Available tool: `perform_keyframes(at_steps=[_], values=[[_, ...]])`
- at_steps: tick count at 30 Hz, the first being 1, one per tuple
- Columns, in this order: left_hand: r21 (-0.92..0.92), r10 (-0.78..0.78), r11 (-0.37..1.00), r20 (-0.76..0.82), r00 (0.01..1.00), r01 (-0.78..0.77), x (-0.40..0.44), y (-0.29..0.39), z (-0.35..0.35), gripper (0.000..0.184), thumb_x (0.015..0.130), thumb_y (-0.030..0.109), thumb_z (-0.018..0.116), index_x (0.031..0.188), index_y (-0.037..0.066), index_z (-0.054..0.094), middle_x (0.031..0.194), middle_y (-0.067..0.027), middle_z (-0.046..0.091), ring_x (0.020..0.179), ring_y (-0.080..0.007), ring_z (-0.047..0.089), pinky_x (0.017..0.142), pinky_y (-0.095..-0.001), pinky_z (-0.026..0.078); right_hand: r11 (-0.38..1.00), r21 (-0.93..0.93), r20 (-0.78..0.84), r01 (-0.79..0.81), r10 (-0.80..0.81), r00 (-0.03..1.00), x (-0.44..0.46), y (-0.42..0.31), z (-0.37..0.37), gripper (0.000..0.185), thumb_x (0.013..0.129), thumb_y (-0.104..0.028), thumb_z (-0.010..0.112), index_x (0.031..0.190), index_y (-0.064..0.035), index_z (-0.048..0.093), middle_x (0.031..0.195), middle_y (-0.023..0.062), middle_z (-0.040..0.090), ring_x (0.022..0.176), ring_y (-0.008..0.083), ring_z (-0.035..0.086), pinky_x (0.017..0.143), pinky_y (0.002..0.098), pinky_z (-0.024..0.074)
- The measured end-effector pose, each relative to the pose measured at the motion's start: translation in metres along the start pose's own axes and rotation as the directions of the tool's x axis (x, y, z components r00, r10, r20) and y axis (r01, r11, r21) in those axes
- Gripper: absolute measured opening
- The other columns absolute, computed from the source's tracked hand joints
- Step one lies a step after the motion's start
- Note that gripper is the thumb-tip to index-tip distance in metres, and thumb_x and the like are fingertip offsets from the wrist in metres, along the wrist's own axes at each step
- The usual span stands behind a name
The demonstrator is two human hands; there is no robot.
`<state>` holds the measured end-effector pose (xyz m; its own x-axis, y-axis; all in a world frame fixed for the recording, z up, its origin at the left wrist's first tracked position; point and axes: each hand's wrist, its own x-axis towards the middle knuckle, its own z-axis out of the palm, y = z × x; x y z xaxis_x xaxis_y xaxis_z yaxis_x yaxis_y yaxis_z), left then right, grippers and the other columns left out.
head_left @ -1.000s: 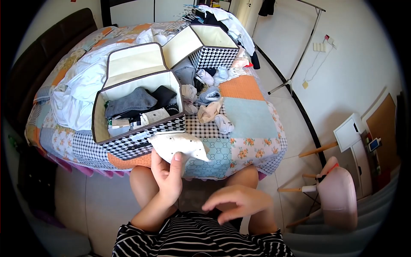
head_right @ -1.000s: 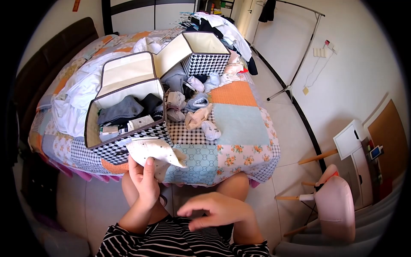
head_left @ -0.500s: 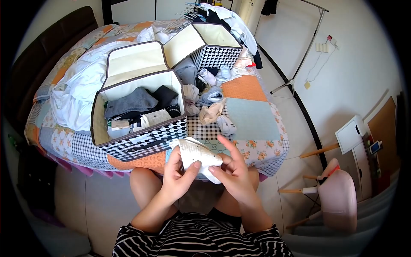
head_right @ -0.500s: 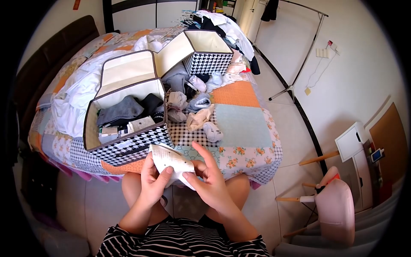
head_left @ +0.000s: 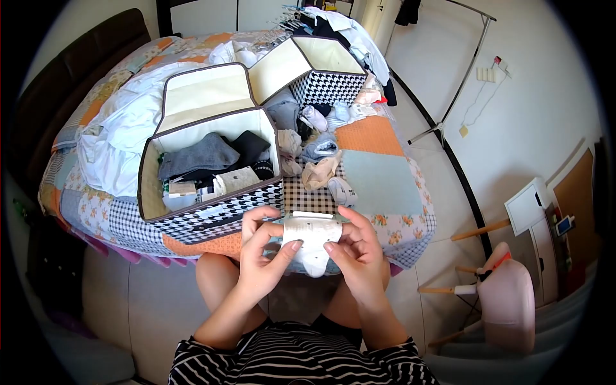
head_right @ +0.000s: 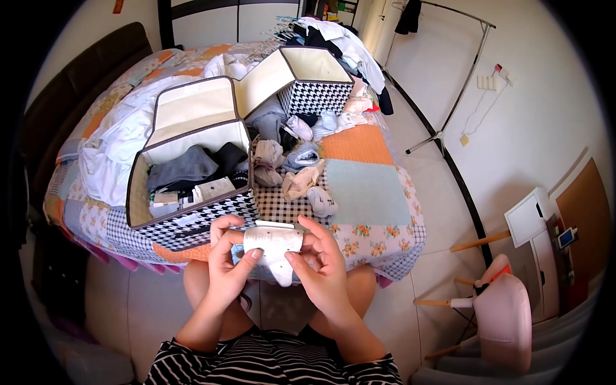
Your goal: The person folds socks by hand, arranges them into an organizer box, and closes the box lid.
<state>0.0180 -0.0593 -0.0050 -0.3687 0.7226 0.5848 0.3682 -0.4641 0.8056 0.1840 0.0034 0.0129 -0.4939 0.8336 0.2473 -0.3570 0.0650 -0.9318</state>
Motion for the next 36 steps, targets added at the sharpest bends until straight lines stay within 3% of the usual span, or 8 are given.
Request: perform_keyframes(at_steps=[1, 4, 8, 10, 16, 20, 27, 36], values=[[0.121, 0.127, 0.985, -0.014, 0.992, -0.124, 0.004, 0.003, -0.001, 0.013, 0.086, 0.003, 0.069, 0.097, 0.005, 0.062, 0.103, -0.0081, 0.063, 0.104, -0.0177, 0.054, 0.097, -0.0335, 0.040, 1.000, -0.009, 0.001, -0.013, 0.013, 1.000, 0.000, 0.000, -0.002, 0.058, 0.087, 0.004, 0.066, 0.140, -0.0021, 0.044, 0.112, 0.0113, 0.062, 0.101, 0.0152, 0.061, 0.088, 0.0280, 0.0485], [-0.093, 0.056, 0.994, 0.067, 0.996, -0.050, 0.004, -0.007, -0.003, 0.013, 0.085, 0.007, 0.071, 0.096, 0.007, 0.063, 0.107, -0.0086, 0.066, 0.120, -0.0253, 0.052, 0.107, -0.0414, 0.030, 0.713, -0.656, 0.166, 0.249, -0.186, 0.968, 0.002, -0.010, -0.004, 0.059, 0.078, 0.000, 0.075, 0.133, -0.0031, 0.052, 0.115, 0.0129, 0.057, 0.106, 0.0207, 0.057, 0.092, 0.0326, 0.0458], [-0.202, -0.056, 0.976, 0.142, 0.988, 0.084, 0.000, -0.006, 0.001, 0.016, 0.086, 0.009, 0.072, 0.097, 0.006, 0.061, 0.104, -0.0074, 0.066, 0.109, -0.0247, 0.058, 0.105, -0.0406, 0.033, 0.735, -0.572, 0.296, 0.364, -0.228, 0.927, 0.014, -0.007, -0.002, 0.044, 0.078, -0.004, 0.076, 0.119, -0.0008, 0.062, 0.114, 0.0110, 0.058, 0.102, 0.0194, 0.057, 0.090, 0.0301, 0.0452], [-0.415, -0.137, 0.892, 0.135, 0.981, 0.181, -0.005, -0.007, 0.006, 0.030, 0.088, 0.005, 0.071, 0.109, 0.005, 0.049, 0.103, -0.0073, 0.061, 0.101, -0.0159, 0.057, 0.092, -0.0330, 0.044, 0.881, -0.460, 0.163, 0.113, -0.041, 0.986, 0.012, -0.006, -0.003, 0.036, 0.082, -0.005, 0.073, 0.116, 0.0011, 0.063, 0.108, 0.0088, 0.063, 0.096, 0.0159, 0.059, 0.086, 0.0278, 0.0472], [-0.344, -0.295, 0.845, 0.336, 0.894, 0.409, 0.002, 0.008, -0.024, 0.044, 0.086, -0.006, 0.067, 0.116, 0.005, 0.037, 0.108, -0.0071, 0.055, 0.103, -0.0102, 0.055, 0.086, -0.0246, 0.046, 0.983, -0.167, 0.001, -0.082, 0.083, 0.997, 0.026, -0.012, 0.008, 0.023, 0.092, -0.006, 0.065, 0.112, 0.0044, 0.061, 0.098, 0.0055, 0.065, 0.084, 0.0075, 0.059, 0.073, 0.0223, 0.0485], [-0.232, -0.243, 0.926, 0.240, 0.940, 0.298, 0.009, 0.021, -0.054, 0.043, 0.088, -0.007, 0.065, 0.117, 0.004, 0.036, 0.107, -0.0103, 0.058, 0.102, -0.0123, 0.059, 0.084, -0.0249, 0.050, 0.977, -0.188, 0.190, -0.097, 0.133, 0.973, 0.040, -0.011, 0.008, 0.036, 0.090, -0.004, 0.066, 0.123, 0.0023, 0.054, 0.104, 0.0064, 0.061, 0.092, 0.0089, 0.058, 0.080, 0.0239, 0.0473], [0.144, -0.043, 0.989, 0.413, 0.910, -0.019, 0.067, 0.046, -0.126, 0.022, 0.087, 0.003, 0.070, 0.106, 0.002, 0.059, 0.110, -0.0096, 0.058, 0.102, -0.0184, 0.058, 0.089, -0.0304, 0.047, 0.945, -0.236, 0.403, 0.227, -0.118, 0.908, 0.087, -0.029, 0.049, 0.040, 0.090, 0.005, 0.058, 0.125, -0.0052, 0.042, 0.124, 0.0136, 0.053, 0.092, 0.0148, 0.062, 0.076, 0.0284, 0.0494], [0.176, -0.419, 0.908, 0.356, 0.835, 0.381, 0.164, -0.005, -0.156, 0.019, 0.093, 0.000, 0.061, 0.108, 0.004, 0.050, 0.108, -0.0019, 0.053, 0.095, -0.0058, 0.052, 0.078, -0.0222, 0.045, 0.582, -0.608, 0.592, 0.540, -0.121, 0.797, 0.196, -0.016, 0.080, 0.019, 0.086, 0.002, 0.058, 0.103, -0.0059, 0.052, 0.112, 0.0117, 0.053, 0.081, 0.0332, 0.060, 0.072, 0.0383, 0.0493]])
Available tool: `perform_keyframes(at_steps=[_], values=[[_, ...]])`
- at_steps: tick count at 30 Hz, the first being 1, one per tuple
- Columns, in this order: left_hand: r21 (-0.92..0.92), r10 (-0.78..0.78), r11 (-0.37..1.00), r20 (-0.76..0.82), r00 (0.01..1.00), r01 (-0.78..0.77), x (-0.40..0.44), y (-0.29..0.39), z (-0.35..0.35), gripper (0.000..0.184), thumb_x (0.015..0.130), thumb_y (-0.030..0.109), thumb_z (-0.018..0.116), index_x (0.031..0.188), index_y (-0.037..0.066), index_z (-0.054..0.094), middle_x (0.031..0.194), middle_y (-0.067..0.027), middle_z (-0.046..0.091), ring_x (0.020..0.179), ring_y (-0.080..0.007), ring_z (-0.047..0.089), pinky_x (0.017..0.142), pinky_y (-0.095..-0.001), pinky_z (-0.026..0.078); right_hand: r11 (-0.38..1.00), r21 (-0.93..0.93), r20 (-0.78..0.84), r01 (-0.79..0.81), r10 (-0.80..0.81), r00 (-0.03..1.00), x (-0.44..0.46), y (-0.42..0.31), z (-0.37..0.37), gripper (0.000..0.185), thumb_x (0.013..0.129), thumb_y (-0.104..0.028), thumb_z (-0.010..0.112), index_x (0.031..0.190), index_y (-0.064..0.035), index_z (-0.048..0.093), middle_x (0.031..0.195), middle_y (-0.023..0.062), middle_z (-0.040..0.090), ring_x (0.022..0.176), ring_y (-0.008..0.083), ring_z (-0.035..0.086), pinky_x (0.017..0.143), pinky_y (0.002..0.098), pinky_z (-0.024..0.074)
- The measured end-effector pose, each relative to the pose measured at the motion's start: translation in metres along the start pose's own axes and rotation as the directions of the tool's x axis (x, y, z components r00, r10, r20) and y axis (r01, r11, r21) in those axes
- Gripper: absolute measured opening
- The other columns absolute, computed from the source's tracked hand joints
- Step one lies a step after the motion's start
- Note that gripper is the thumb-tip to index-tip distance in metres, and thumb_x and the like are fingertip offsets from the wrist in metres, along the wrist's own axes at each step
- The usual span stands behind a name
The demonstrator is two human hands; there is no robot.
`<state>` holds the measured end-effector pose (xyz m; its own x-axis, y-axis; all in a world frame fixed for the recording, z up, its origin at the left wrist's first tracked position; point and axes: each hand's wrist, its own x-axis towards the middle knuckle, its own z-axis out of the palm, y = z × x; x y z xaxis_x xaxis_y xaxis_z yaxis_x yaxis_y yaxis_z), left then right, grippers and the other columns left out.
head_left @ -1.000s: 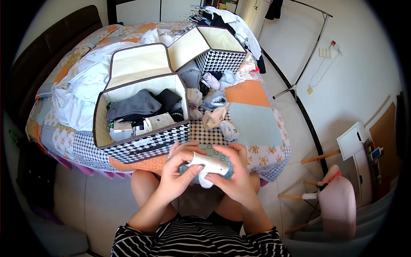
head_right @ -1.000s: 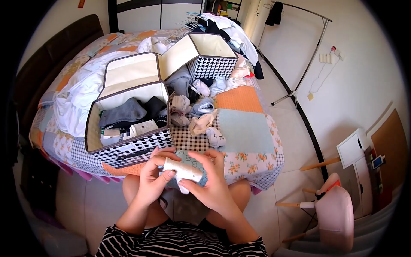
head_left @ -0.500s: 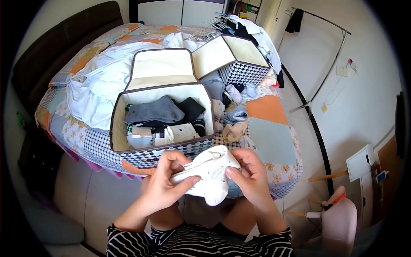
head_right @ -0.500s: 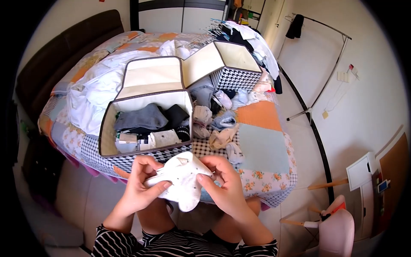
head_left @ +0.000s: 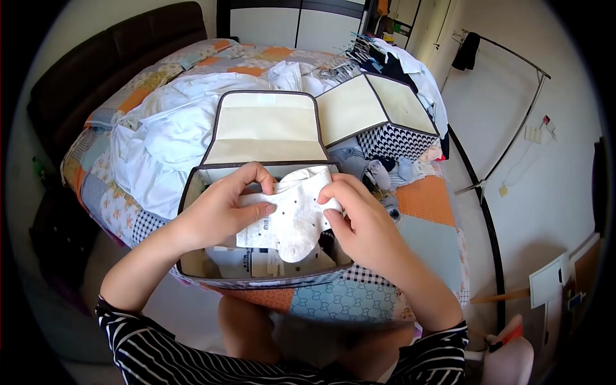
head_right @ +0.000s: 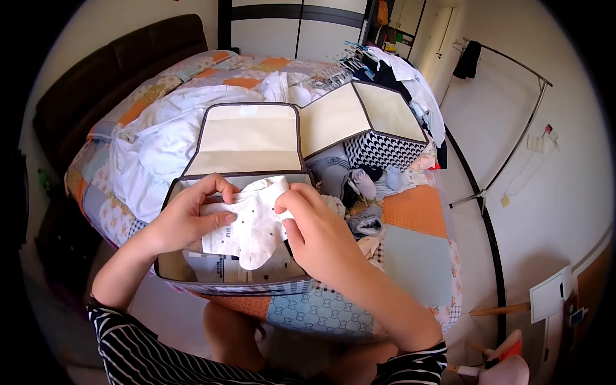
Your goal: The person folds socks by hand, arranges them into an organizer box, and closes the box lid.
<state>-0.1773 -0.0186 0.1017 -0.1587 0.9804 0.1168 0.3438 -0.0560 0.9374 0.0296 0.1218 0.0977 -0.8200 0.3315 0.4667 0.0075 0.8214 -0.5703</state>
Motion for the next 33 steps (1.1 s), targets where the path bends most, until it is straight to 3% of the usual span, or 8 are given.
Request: perform_keyframes(at_steps=[4, 8, 13, 18, 24, 27, 30, 33], values=[[0.148, 0.017, 0.989, 0.034, 0.999, -0.021, 0.034, -0.017, -0.006, 0.024, 0.090, 0.001, 0.067, 0.106, 0.005, 0.050, 0.117, -0.0068, 0.054, 0.109, -0.0134, 0.053, 0.094, -0.0280, 0.045, 0.980, -0.199, 0.072, -0.009, 0.024, 0.997, 0.021, 0.025, 0.002, 0.014, 0.084, -0.002, 0.064, 0.097, -0.0050, 0.058, 0.107, 0.0099, 0.054, 0.085, 0.0303, 0.060, 0.072, 0.0388, 0.0511], [0.757, 0.354, 0.587, 0.078, 0.932, -0.286, 0.033, -0.011, 0.001, 0.032, 0.076, 0.010, 0.075, 0.104, 0.008, 0.059, 0.123, -0.0118, 0.058, 0.107, -0.0349, 0.058, 0.089, -0.0394, 0.050, 0.906, -0.409, 0.102, 0.108, -0.072, 0.992, 0.029, 0.037, 0.001, 0.012, 0.081, -0.007, 0.070, 0.092, -0.0075, 0.065, 0.108, 0.0055, 0.057, 0.099, 0.0268, 0.057, 0.082, 0.0386, 0.0482], [0.685, 0.166, 0.625, 0.353, 0.921, -0.375, 0.032, -0.024, 0.006, 0.043, 0.082, 0.013, 0.071, 0.124, 0.013, 0.061, 0.134, -0.0167, 0.054, 0.117, -0.0347, 0.058, 0.094, -0.0400, 0.051, 0.914, -0.399, 0.302, 0.077, 0.051, 0.952, 0.036, 0.049, 0.002, 0.016, 0.083, -0.006, 0.067, 0.099, -0.0074, 0.065, 0.105, 0.0069, 0.063, 0.100, 0.0267, 0.060, 0.097, 0.0425, 0.0429], [0.666, 0.124, 0.590, 0.484, 0.866, -0.456, 0.035, -0.036, 0.008, 0.039, 0.087, 0.013, 0.064, 0.126, 0.011, 0.060, 0.140, -0.0257, 0.047, 0.125, -0.0389, 0.051, 0.101, -0.0414, 0.047, 0.851, -0.485, 0.518, 0.203, 0.093, 0.850, 0.034, 0.061, 0.009, 0.029, 0.089, -0.026, 0.063, 0.113, -0.0109, 0.067, 0.115, 0.0059, 0.067, 0.112, 0.0234, 0.061, 0.112, 0.0692, 0.0090], [0.614, 0.090, 0.679, 0.473, 0.876, -0.401, 0.042, -0.033, 0.003, 0.040, 0.088, 0.012, 0.065, 0.128, 0.015, 0.062, 0.143, -0.0228, 0.047, 0.124, -0.0359, 0.053, 0.100, -0.0406, 0.048, 0.840, -0.518, 0.551, 0.159, 0.186, 0.814, 0.041, 0.057, 0.010, 0.027, 0.089, -0.021, 0.061, 0.114, -0.0122, 0.066, 0.113, 0.0057, 0.067, 0.108, 0.0246, 0.063, 0.113, 0.0674, 0.0103], [0.403, -0.059, 0.910, 0.364, 0.929, -0.101, 0.034, -0.012, 0.001, 0.048, 0.088, 0.006, 0.064, 0.135, 0.013, 0.057, 0.147, -0.0201, 0.044, 0.130, -0.0332, 0.050, 0.102, -0.0386, 0.045, 0.937, -0.338, 0.446, 0.091, 0.075, 0.892, 0.032, 0.049, 0.000, 0.023, 0.093, -0.012, 0.056, 0.114, -0.0103, 0.066, 0.114, 0.0073, 0.067, 0.108, 0.0270, 0.062, 0.113, 0.0629, 0.0194], [0.160, 0.061, 0.981, 0.267, 0.962, -0.107, 0.015, 0.010, 0.007, 0.049, 0.092, 0.007, 0.061, 0.140, 0.009, 0.051, 0.147, -0.0209, 0.043, 0.137, -0.0332, 0.042, 0.107, -0.0384, 0.039, 0.997, 0.039, 0.297, 0.059, -0.068, 0.952, 0.022, 0.040, -0.019, 0.019, 0.093, -0.008, 0.054, 0.109, -0.0039, 0.065, 0.110, 0.0091, 0.067, 0.106, 0.0288, 0.062, 0.104, 0.0482, 0.0385], [0.084, 0.318, 0.937, 0.200, 0.927, -0.340, -0.005, 0.025, 0.022, 0.055, 0.091, 0.005, 0.061, 0.143, -0.001, 0.045, 0.151, -0.0247, 0.035, 0.140, -0.0343, 0.037, 0.110, -0.0400, 0.035, 0.962, 0.222, 0.309, -0.160, 0.086, 0.947, 0.003, 0.033, -0.050, 0.029, 0.094, -0.004, 0.053, 0.120, -0.0073, 0.065, 0.124, 0.0125, 0.064, 0.113, 0.0255, 0.061, 0.100, 0.0379, 0.0423]])
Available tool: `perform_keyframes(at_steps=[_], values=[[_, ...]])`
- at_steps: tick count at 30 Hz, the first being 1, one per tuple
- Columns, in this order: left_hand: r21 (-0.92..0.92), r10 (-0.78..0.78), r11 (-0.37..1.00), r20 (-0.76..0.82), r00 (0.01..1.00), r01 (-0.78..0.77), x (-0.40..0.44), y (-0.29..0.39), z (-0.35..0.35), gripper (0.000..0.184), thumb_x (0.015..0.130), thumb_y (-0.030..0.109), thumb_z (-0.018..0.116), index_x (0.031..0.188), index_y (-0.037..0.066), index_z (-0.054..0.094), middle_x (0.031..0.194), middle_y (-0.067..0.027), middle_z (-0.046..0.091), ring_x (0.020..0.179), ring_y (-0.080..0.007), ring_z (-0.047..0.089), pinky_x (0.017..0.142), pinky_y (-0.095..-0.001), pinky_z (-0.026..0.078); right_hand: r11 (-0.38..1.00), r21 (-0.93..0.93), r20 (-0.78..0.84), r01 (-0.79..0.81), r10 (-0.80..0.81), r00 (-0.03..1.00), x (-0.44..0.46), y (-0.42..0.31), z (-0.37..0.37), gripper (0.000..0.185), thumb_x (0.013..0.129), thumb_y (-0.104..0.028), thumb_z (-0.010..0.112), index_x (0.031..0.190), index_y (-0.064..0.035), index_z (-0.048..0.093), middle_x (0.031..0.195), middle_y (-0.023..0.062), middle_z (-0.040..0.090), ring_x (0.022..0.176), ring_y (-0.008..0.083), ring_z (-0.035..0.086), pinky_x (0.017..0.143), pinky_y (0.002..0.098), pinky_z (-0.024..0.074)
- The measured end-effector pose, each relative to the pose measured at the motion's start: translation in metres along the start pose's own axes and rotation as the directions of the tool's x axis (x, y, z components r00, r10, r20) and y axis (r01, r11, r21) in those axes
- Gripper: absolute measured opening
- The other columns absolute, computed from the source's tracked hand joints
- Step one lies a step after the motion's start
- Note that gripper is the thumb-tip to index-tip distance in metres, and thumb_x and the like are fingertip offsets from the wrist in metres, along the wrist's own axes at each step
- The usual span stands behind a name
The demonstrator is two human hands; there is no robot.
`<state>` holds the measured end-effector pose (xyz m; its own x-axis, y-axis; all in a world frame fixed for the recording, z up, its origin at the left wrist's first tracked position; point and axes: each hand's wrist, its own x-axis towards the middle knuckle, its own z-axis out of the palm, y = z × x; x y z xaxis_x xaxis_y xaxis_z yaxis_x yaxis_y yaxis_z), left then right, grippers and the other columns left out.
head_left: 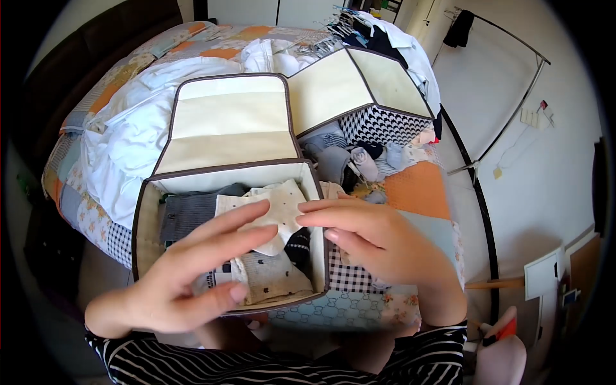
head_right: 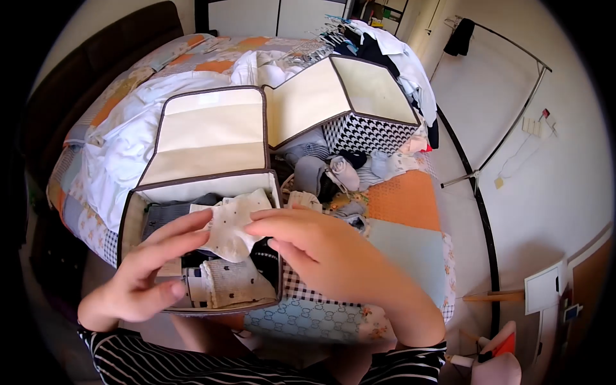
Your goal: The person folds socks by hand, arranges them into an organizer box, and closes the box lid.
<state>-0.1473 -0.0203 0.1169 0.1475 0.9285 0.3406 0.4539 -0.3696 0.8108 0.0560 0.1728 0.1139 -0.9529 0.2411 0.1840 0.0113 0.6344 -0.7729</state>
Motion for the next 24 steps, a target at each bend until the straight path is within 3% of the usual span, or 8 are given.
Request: perform_keyframes(at_steps=[5, 6, 8, 11, 13, 17, 21, 24], values=[[-0.206, 0.144, 0.970, 0.039, 0.989, -0.133, -0.017, 0.017, 0.049, 0.057, 0.090, 0.012, 0.065, 0.140, -0.008, 0.045, 0.153, -0.0307, 0.026, 0.142, -0.0406, 0.032, 0.111, -0.0442, 0.033, 0.958, 0.261, -0.119, -0.120, 0.155, 0.981, -0.054, 0.016, -0.014, 0.030, 0.094, -0.001, 0.052, 0.123, -0.0002, 0.062, 0.130, 0.0121, 0.061, 0.122, 0.0229, 0.056, 0.103, 0.0328, 0.0412], [-0.223, 0.218, 0.954, 0.053, 0.974, -0.202, -0.024, 0.007, 0.066, 0.061, 0.088, 0.016, 0.067, 0.139, -0.008, 0.045, 0.152, -0.0359, 0.024, 0.142, -0.0464, 0.028, 0.114, -0.0451, 0.026, 0.959, 0.253, -0.162, -0.130, 0.174, 0.971, -0.065, 0.026, -0.011, 0.031, 0.094, -0.002, 0.053, 0.123, -0.0005, 0.062, 0.131, 0.0118, 0.060, 0.123, 0.0227, 0.055, 0.104, 0.0328, 0.0408], [-0.402, 0.230, 0.892, 0.016, 0.973, -0.204, -0.011, 0.002, 0.102, 0.057, 0.090, 0.009, 0.065, 0.141, -0.006, 0.045, 0.153, -0.0296, 0.027, 0.142, -0.0397, 0.032, 0.112, -0.0450, 0.032, 0.961, 0.232, -0.249, -0.148, 0.206, 0.946, -0.088, 0.050, 0.000, 0.032, 0.093, -0.003, 0.055, 0.124, -0.0012, 0.061, 0.134, 0.0112, 0.058, 0.125, 0.0224, 0.053, 0.104, 0.0330, 0.0401], [-0.426, 0.109, 0.900, 0.013, 0.994, -0.094, 0.008, -0.021, 0.150, 0.054, 0.091, 0.006, 0.059, 0.141, -0.007, 0.043, 0.153, -0.0284, 0.028, 0.141, -0.0374, 0.034, 0.112, -0.0424, 0.031, 0.947, 0.102, -0.370, -0.304, 0.319, 0.873, -0.122, 0.084, 0.024, 0.039, 0.091, -0.011, 0.063, 0.128, -0.0011, 0.055, 0.131, 0.0133, 0.056, 0.122, 0.0251, 0.054, 0.101, 0.0351, 0.0422], [-0.386, -0.031, 0.923, -0.040, 0.999, 0.013, 0.024, -0.039, 0.179, 0.054, 0.090, -0.001, 0.056, 0.143, -0.001, 0.044, 0.153, -0.0199, 0.034, 0.142, -0.0315, 0.034, 0.113, -0.0393, 0.029, 0.907, 0.064, -0.439, -0.416, 0.400, 0.805, -0.141, 0.097, 0.038, 0.052, 0.087, -0.018, 0.071, 0.131, -0.0008, 0.050, 0.127, 0.0163, 0.055, 0.117, 0.0304, 0.055, 0.099, 0.0376, 0.0434], [-0.332, -0.170, 0.935, -0.102, 0.980, 0.127, 0.044, -0.077, 0.219, 0.055, 0.091, -0.002, 0.056, 0.144, 0.006, 0.046, 0.152, -0.0155, 0.038, 0.141, -0.0272, 0.036, 0.112, -0.0355, 0.030, 0.917, -0.092, -0.538, -0.389, 0.283, 0.794, -0.166, 0.117, 0.064, 0.063, 0.080, -0.021, 0.077, 0.133, -0.0024, 0.049, 0.120, 0.0174, 0.056, 0.109, 0.0335, 0.055, 0.093, 0.0380, 0.0467], [-0.334, -0.236, 0.928, -0.181, 0.955, 0.166, 0.053, -0.095, 0.244, 0.052, 0.092, 0.002, 0.058, 0.142, 0.005, 0.047, 0.150, -0.0166, 0.040, 0.139, -0.0280, 0.039, 0.111, -0.0331, 0.032, 0.906, 0.021, -0.567, -0.422, 0.358, 0.742, -0.164, 0.115, 0.077, 0.059, 0.079, -0.011, 0.074, 0.132, -0.0037, 0.050, 0.121, 0.0172, 0.056, 0.108, 0.0323, 0.056, 0.089, 0.0360, 0.0481], [-0.197, -0.182, 0.970, -0.218, 0.959, 0.140, 0.047, -0.100, 0.251, 0.050, 0.091, 0.002, 0.060, 0.139, 0.005, 0.049, 0.148, -0.0170, 0.041, 0.138, -0.0295, 0.040, 0.110, -0.0340, 0.034, 0.921, 0.104, -0.612, -0.376, 0.357, 0.706, -0.166, 0.124, 0.089, 0.055, 0.078, -0.004, 0.069, 0.130, -0.0040, 0.051, 0.122, 0.0157, 0.056, 0.109, 0.0295, 0.056, 0.089, 0.0341, 0.0477]])
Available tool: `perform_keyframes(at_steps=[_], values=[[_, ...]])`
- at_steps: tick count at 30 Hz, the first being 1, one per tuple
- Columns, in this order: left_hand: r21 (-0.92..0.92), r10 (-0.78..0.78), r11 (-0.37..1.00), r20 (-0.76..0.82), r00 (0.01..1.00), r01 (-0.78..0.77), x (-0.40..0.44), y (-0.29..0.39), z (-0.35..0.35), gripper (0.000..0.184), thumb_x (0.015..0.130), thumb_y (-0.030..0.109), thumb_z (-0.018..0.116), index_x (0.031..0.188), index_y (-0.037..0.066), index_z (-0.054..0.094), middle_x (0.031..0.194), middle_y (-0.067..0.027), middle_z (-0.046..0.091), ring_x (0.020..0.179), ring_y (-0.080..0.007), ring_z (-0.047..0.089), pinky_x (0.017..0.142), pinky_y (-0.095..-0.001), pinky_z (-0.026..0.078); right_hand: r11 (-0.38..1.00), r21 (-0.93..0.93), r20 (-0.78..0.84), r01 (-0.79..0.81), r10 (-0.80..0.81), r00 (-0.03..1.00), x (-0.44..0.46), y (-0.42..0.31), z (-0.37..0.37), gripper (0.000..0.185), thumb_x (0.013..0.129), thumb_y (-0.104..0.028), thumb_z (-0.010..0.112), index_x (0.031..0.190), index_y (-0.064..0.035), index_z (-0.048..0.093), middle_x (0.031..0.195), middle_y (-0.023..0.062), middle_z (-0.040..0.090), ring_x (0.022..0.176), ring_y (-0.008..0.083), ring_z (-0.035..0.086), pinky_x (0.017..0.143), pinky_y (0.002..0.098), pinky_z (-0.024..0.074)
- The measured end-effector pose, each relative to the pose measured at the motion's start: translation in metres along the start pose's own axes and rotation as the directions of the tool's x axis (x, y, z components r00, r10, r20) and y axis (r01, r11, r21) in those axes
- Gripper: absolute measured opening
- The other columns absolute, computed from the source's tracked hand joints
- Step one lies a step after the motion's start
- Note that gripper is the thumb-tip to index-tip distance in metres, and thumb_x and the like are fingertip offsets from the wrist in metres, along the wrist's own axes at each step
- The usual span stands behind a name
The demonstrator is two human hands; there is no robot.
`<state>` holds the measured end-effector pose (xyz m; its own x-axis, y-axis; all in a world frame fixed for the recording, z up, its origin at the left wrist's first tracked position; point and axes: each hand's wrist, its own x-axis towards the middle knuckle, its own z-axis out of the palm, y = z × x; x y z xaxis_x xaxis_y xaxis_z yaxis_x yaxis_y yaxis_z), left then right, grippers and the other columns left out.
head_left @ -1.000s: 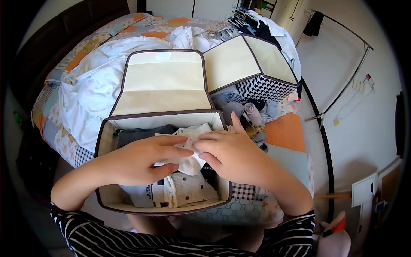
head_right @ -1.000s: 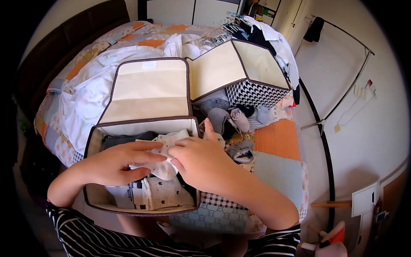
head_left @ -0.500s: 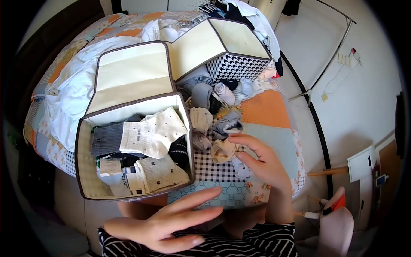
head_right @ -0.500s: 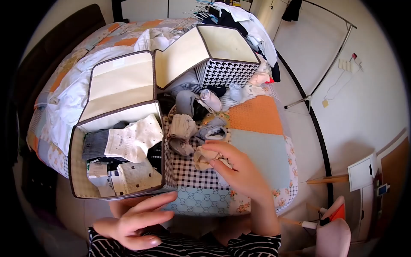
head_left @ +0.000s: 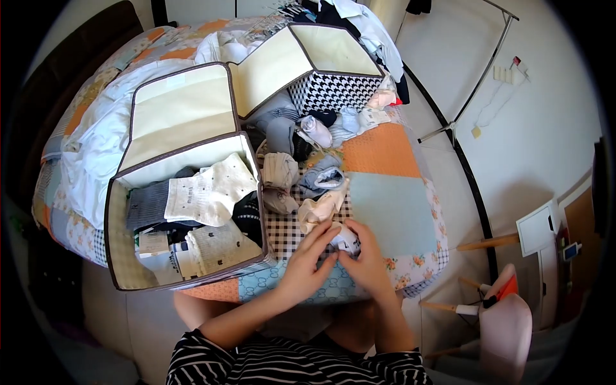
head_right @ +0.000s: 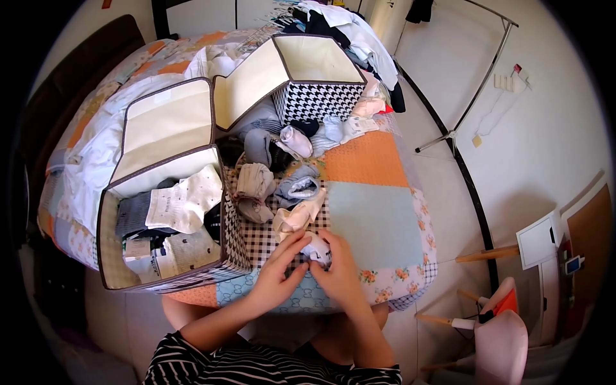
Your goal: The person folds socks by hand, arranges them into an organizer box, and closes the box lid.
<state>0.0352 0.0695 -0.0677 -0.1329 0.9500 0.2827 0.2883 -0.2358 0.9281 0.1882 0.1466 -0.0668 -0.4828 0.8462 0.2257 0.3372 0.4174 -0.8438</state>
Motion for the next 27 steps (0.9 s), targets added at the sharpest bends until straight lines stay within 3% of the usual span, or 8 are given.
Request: perform_keyframes(at_steps=[5, 9, 12, 15, 18, 20, 24, 27], values=[[0.090, 0.192, 0.977, 0.015, 0.981, -0.193, -0.029, 0.038, -0.023, 0.047, 0.083, 0.000, 0.065, 0.129, 0.007, 0.060, 0.143, -0.0164, 0.038, 0.124, -0.0325, 0.045, 0.101, -0.0383, 0.042, 0.943, 0.332, -0.020, 0.016, -0.010, 1.000, -0.014, -0.027, -0.002, 0.047, 0.076, 0.002, 0.066, 0.120, -0.0049, 0.054, 0.123, 0.0141, 0.056, 0.112, 0.0250, 0.056, 0.094, 0.0340, 0.0456], [0.245, 0.377, 0.896, 0.015, 0.926, -0.369, -0.047, 0.097, -0.077, 0.041, 0.076, 0.004, 0.068, 0.118, 0.003, 0.069, 0.137, -0.0218, 0.045, 0.122, -0.0358, 0.048, 0.101, -0.0440, 0.042, 0.833, 0.457, 0.051, 0.312, -0.375, 0.926, 0.002, -0.089, -0.005, 0.045, 0.075, 0.007, 0.067, 0.117, -0.0061, 0.056, 0.119, 0.0160, 0.055, 0.111, 0.0279, 0.055, 0.095, 0.0377, 0.0451], [0.386, 0.425, 0.838, -0.018, 0.905, -0.385, -0.062, 0.126, -0.120, 0.032, 0.078, 0.005, 0.065, 0.109, -0.001, 0.072, 0.130, -0.0235, 0.050, 0.112, -0.0345, 0.052, 0.089, -0.0396, 0.048, 0.804, 0.401, 0.148, 0.439, -0.529, 0.835, 0.026, -0.139, 0.000, 0.044, 0.076, 0.006, 0.069, 0.116, -0.0053, 0.057, 0.115, 0.0132, 0.055, 0.109, 0.0256, 0.056, 0.093, 0.0357, 0.0462], [0.455, 0.421, 0.826, -0.109, 0.900, -0.332, -0.074, 0.134, -0.159, 0.040, 0.074, -0.001, 0.064, 0.113, 0.004, 0.071, 0.124, -0.0183, 0.055, 0.108, -0.0289, 0.055, 0.091, -0.0384, 0.048, 0.842, 0.219, 0.389, 0.493, -0.539, 0.747, 0.050, -0.185, 0.009, 0.046, 0.076, 0.004, 0.073, 0.116, -0.0044, 0.051, 0.111, 0.0111, 0.055, 0.110, 0.0202, 0.057, 0.091, 0.0329, 0.0478], [0.513, 0.380, 0.822, -0.169, 0.910, -0.248, -0.076, 0.137, -0.210, 0.029, 0.083, -0.003, 0.062, 0.111, 0.001, 0.069, 0.117, -0.0171, 0.057, 0.100, -0.0265, 0.059, 0.083, -0.0331, 0.049, 0.890, 0.423, 0.505, 0.172, -0.389, 0.771, 0.064, -0.210, 0.050, 0.048, 0.077, 0.003, 0.075, 0.116, -0.0047, 0.048, 0.111, 0.0080, 0.055, 0.108, 0.0162, 0.058, 0.089, 0.0300, 0.0484], [0.486, 0.270, 0.865, -0.238, 0.933, -0.127, -0.074, 0.142, -0.235, 0.029, 0.084, -0.004, 0.063, 0.112, 0.000, 0.068, 0.114, -0.0154, 0.058, 0.098, -0.0251, 0.059, 0.083, -0.0321, 0.049, 0.805, 0.577, 0.462, 0.139, -0.462, 0.757, 0.074, -0.215, 0.086, 0.031, 0.085, -0.005, 0.072, 0.102, -0.0053, 0.046, 0.100, 0.0057, 0.051, 0.087, 0.0119, 0.053, 0.067, 0.0249, 0.0457], [0.469, 0.179, 0.882, -0.258, 0.949, -0.039, -0.084, 0.134, -0.273, 0.026, 0.082, -0.004, 0.066, 0.108, -0.001, 0.069, 0.105, -0.0119, 0.060, 0.095, -0.0215, 0.060, 0.080, -0.0302, 0.049, 0.828, 0.559, 0.579, 0.040, -0.424, 0.696, 0.081, -0.225, 0.134, 0.027, 0.090, -0.012, 0.069, 0.095, -0.0056, 0.043, 0.077, 0.0026, 0.048, 0.062, 0.0079, 0.048, 0.055, 0.0251, 0.0396], [0.439, 0.130, 0.899, -0.255, 0.958, -0.005, -0.092, 0.123, -0.291, 0.023, 0.082, -0.004, 0.066, 0.104, 0.000, 0.070, 0.097, -0.0114, 0.063, 0.088, -0.0219, 0.062, 0.078, -0.0307, 0.049, 0.889, 0.447, 0.738, -0.096, -0.306, 0.602, 0.082, -0.234, 0.152, 0.022, 0.094, -0.012, 0.064, 0.098, -0.0050, 0.044, 0.082, 0.0031, 0.049, 0.070, 0.0076, 0.048, 0.060, 0.0242, 0.0417]])
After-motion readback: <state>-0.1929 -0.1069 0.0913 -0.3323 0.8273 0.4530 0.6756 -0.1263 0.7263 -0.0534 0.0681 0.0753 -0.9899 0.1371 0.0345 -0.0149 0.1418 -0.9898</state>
